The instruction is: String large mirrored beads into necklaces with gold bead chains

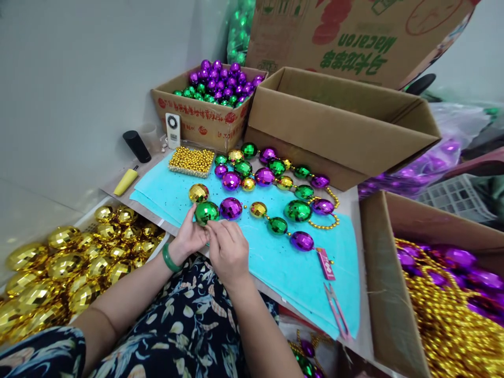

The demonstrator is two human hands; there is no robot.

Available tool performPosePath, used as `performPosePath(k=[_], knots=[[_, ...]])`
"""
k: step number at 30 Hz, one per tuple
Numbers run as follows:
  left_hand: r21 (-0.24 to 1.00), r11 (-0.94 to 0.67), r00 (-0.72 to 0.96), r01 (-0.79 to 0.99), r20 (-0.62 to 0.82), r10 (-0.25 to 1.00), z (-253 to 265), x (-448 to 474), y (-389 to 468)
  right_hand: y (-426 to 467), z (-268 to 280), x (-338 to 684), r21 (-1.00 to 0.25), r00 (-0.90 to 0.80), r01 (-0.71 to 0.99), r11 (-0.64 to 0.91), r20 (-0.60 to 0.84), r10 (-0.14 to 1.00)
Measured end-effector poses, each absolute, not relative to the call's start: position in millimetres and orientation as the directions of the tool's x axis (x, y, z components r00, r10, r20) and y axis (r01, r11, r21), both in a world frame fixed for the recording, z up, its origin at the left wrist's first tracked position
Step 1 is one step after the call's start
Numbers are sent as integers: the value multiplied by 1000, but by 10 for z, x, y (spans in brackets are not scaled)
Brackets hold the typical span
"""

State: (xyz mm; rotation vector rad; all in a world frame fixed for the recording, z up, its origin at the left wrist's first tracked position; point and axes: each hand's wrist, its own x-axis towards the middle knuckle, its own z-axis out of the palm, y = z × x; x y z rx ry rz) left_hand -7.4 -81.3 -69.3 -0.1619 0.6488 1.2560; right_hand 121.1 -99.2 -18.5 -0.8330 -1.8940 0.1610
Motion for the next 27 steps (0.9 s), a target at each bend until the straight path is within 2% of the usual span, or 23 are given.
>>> performPosePath(k=[6,9,16,27], knots=[[251,363,189,-897,-524,831,-768,-89,-798,-1015,-257,1209,-565,-145,441,697,722,677],[258,374,201,-891,-515,833,-790,-96,-797,-1025,-274,1215,-537,-163,441,719,740,653],[265,380,209,-886,-503,839,-785,-96,-790,-1038,-237,1209,-376,-275,478,794,794,542],[244,366,211,-898,-492,845,-816,-101,-806,-1024,-159,1204,-365,-302,494,789,779,549]])
